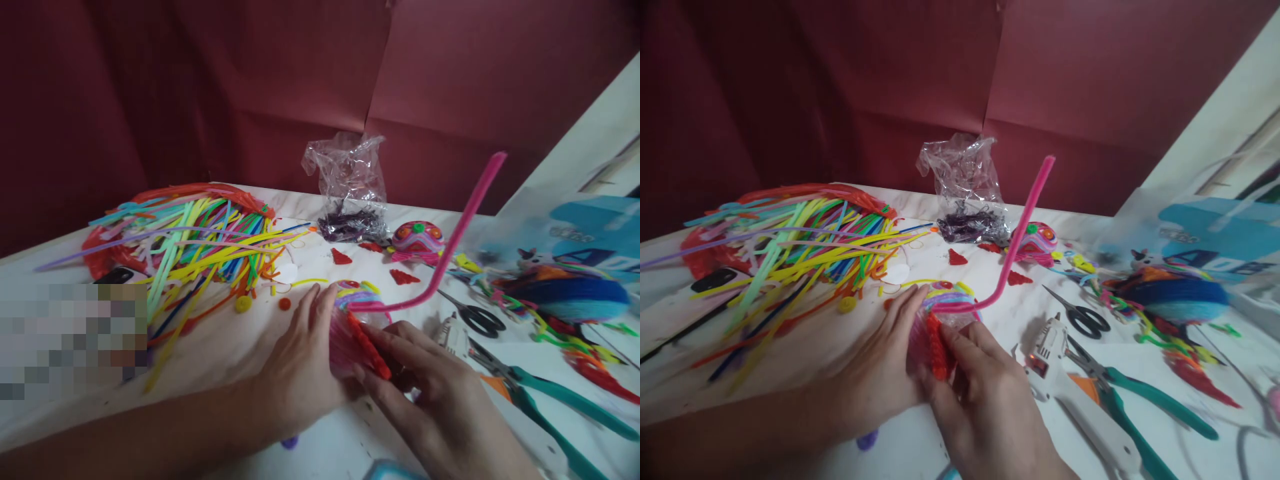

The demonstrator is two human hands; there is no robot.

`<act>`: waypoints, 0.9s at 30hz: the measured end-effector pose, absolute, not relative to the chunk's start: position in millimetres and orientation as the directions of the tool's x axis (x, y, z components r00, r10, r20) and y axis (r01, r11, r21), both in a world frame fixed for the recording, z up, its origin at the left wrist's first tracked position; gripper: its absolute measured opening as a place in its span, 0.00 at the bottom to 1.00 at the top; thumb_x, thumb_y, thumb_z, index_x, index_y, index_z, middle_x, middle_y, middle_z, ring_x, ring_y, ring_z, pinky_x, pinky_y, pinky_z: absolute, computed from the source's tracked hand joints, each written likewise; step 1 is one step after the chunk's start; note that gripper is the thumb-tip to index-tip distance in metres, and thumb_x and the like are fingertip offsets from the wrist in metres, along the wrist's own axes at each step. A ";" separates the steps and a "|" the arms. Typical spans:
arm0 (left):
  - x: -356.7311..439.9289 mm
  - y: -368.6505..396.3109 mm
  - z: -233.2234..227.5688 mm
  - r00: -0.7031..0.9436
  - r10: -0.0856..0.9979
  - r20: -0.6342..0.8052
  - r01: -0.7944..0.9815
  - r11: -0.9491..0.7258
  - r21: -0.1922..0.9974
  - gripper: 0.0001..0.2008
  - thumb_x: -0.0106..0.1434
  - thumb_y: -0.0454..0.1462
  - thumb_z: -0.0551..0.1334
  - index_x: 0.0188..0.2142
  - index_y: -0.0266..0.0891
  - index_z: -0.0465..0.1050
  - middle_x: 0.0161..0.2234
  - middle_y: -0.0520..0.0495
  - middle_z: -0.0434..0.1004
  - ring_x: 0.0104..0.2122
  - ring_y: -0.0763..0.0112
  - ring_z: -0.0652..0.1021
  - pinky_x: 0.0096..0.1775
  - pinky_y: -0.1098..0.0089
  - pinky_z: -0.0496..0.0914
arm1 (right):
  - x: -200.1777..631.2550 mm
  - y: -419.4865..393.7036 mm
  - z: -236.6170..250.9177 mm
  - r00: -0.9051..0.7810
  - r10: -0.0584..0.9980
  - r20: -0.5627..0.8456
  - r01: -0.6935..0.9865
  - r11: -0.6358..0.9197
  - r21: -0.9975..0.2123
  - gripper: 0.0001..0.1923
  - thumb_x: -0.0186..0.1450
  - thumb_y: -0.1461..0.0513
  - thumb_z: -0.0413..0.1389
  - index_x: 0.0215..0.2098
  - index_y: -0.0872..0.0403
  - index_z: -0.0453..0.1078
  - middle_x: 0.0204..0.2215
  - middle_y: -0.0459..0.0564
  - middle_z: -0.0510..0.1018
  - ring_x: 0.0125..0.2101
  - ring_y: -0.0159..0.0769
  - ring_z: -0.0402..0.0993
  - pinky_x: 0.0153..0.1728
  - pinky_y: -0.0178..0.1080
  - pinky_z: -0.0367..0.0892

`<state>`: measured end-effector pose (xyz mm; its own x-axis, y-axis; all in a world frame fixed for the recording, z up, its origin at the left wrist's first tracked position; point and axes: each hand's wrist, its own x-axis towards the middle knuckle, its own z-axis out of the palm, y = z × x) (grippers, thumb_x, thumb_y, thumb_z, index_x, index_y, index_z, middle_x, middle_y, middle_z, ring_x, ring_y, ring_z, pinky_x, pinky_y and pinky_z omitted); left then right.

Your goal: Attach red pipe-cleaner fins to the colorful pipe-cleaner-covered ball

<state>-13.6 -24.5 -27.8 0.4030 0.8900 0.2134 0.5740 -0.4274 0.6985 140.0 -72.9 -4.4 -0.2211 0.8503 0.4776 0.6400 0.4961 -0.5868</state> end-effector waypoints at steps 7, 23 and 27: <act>-15.4 1.9 -19.6 0.514 0.802 0.304 0.396 -0.537 0.745 0.42 0.47 0.42 0.68 0.59 0.40 0.51 0.56 0.38 0.59 0.56 0.53 0.63 0.56 0.55 0.59 | 135.7 -69.1 6.6 -0.070 0.942 0.327 0.519 0.315 -0.795 0.14 0.60 0.58 0.55 0.42 0.54 0.72 0.21 0.45 0.73 0.18 0.31 0.67 0.17 0.31 0.64; 5.3 -1.1 -6.0 0.531 0.833 0.153 0.382 -0.397 0.835 0.41 0.50 0.43 0.65 0.61 0.44 0.47 0.57 0.38 0.58 0.57 0.52 0.61 0.55 0.53 0.59 | 143.8 -65.4 20.4 -0.061 0.975 0.214 0.458 0.218 -0.862 0.14 0.59 0.54 0.54 0.36 0.57 0.73 0.15 0.41 0.65 0.15 0.28 0.59 0.11 0.29 0.54; -9.9 13.9 3.2 0.759 0.646 0.081 0.252 -0.406 0.879 0.38 0.46 0.39 0.68 0.56 0.44 0.56 0.43 0.49 0.75 0.50 0.58 0.71 0.56 0.55 0.57 | 146.7 -83.4 17.2 -0.114 0.920 0.375 0.561 0.371 -0.740 0.12 0.60 0.56 0.55 0.39 0.54 0.72 0.22 0.44 0.72 0.20 0.30 0.67 0.17 0.29 0.63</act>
<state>-9.9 13.9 3.2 0.7590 0.6461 0.0811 0.2518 -0.4060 0.8785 146.7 -83.4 17.2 -0.1136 0.9200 0.3750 0.5610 0.3709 -0.7401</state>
